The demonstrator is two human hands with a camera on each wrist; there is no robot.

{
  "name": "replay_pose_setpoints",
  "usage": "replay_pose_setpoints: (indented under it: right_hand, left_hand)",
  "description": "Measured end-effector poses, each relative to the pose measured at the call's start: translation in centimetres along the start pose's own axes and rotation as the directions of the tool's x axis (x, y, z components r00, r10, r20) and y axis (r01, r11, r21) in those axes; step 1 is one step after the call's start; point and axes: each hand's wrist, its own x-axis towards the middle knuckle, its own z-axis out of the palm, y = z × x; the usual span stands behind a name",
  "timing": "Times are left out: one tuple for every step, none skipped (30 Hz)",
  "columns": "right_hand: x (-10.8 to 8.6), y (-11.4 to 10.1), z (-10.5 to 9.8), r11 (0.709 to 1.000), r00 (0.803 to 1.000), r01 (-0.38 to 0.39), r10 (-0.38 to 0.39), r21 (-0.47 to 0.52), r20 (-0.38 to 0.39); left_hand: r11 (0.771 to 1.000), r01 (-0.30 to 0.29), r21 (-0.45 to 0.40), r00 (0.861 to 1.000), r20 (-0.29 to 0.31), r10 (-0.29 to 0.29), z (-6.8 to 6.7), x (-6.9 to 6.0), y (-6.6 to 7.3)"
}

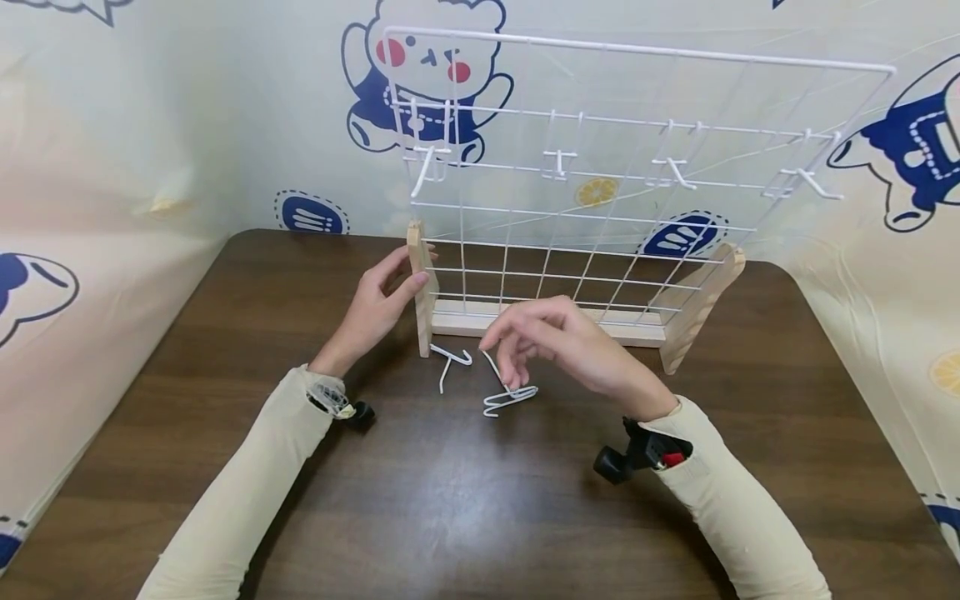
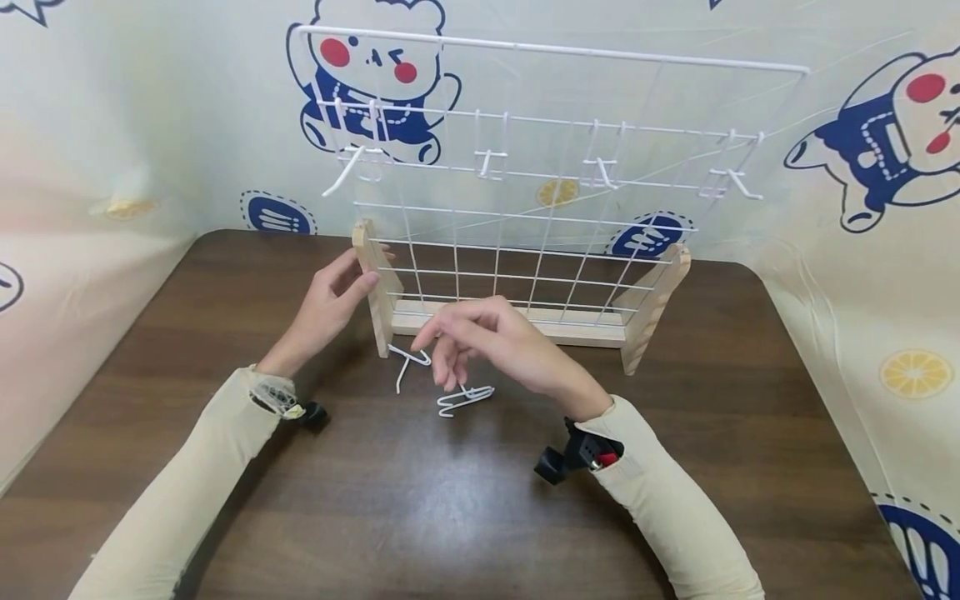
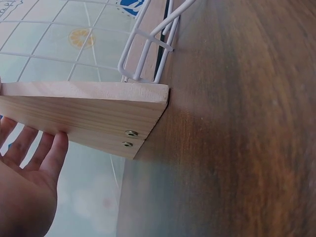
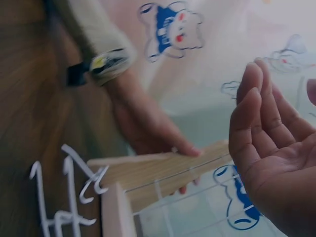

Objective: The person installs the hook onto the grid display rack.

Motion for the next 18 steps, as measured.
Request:
replay_pose_setpoints:
  right_hand:
    - [0.0,0.3,0.0,0.999,1.0,-0.022,0.022,-0.026,0.01]
    - [0.0,0.5,0.0,0.998,0.999,-0.043,0.044,-0.05,0.017]
    - [0.0,0.8,0.0,0.995,0.998,-0.06,0.062,-0.076,0.024]
    - [0.1,1.0,0.0,0.992,0.996,-0.076,0.08,-0.097,0.031]
    - [0.2,1.2,0.0,0.989,0.995,-0.091,0.096,-0.117,0.034]
    - [0.2,1.5,0.0,0.986,0.993,-0.103,0.108,-0.133,0.035]
    - [0.3,1.7,0.0,0.982,0.992,-0.113,0.12,-0.152,0.037]
    - [0.3,1.9,-0.1,0.977,0.991,-0.125,0.133,-0.171,0.036]
    - [0.3,2.1,-0.1,0.972,0.988,-0.14,0.148,-0.187,0.031]
    - [0.3,2.4,-0.2,0.966,0.986,-0.155,0.163,-0.207,0.024]
    - [0.2,2.7,-0.3,0.958,0.984,-0.171,0.179,-0.232,0.013]
    - [0.2,3.0,-0.4,0.949,0.981,-0.189,0.194,-0.251,-0.003]
    - [0.2,3.4,-0.5,0.938,0.978,-0.207,0.209,-0.277,-0.022]
    - [0.2,3.8,-0.6,0.927,0.974,-0.225,0.222,-0.299,-0.045]
    - [0.2,4.2,-0.6,0.915,0.97,-0.242,0.233,-0.322,-0.067]
    - [0.2,4.6,-0.7,0.901,0.966,-0.257,0.24,-0.349,-0.09]
    - [0.2,5.0,-0.7,0.886,0.963,-0.268,0.245,-0.377,-0.11]
    - [0.2,5.5,-0.7,0.869,0.961,-0.276,0.247,-0.41,-0.125]
  left_hand:
    - [1.0,-0.003,0.003,1.0,-0.001,0.003,0.0,0.0,0.0]
    - [1.0,-0.005,0.01,1.0,-0.002,0.006,0.0,0.0,0.0]
    - [1.0,-0.011,0.011,1.0,-0.003,0.011,0.1,0.1,0.0]
    - [1.0,-0.019,0.007,1.0,-0.006,0.019,0.1,0.1,0.0]
    - [1.0,-0.025,0.004,1.0,-0.01,0.025,0.1,0.2,0.0]
    - [0.999,-0.034,0.002,0.999,-0.013,0.034,0.1,0.3,0.0]
    - [0.999,-0.041,-0.004,0.999,-0.013,0.041,0.2,0.3,0.0]
    - [0.999,-0.046,-0.009,0.999,-0.012,0.046,0.2,0.4,0.0]
    - [0.999,-0.049,-0.016,0.999,-0.01,0.049,0.2,0.4,0.0]
    - [0.999,-0.048,-0.016,0.999,-0.01,0.048,0.2,0.4,0.0]
    - [0.999,-0.044,-0.015,0.999,-0.008,0.044,0.2,0.4,0.0]
    - [0.999,-0.039,-0.01,0.999,-0.007,0.039,0.2,0.4,0.0]
    - [0.999,-0.034,-0.007,0.999,-0.005,0.034,0.2,0.3,0.0]
    - [1.0,-0.03,-0.003,1.0,-0.007,0.03,0.1,0.2,0.0]
    - [1.0,-0.026,-0.001,1.0,-0.009,0.026,0.1,0.2,0.0]
    - [1.0,-0.024,0.002,1.0,-0.011,0.024,0.1,0.1,0.0]
    - [1.0,-0.022,0.004,1.0,-0.011,0.022,0.1,0.1,-0.1]
    - [1.0,-0.02,0.007,1.0,-0.011,0.02,0.1,0.0,-0.1]
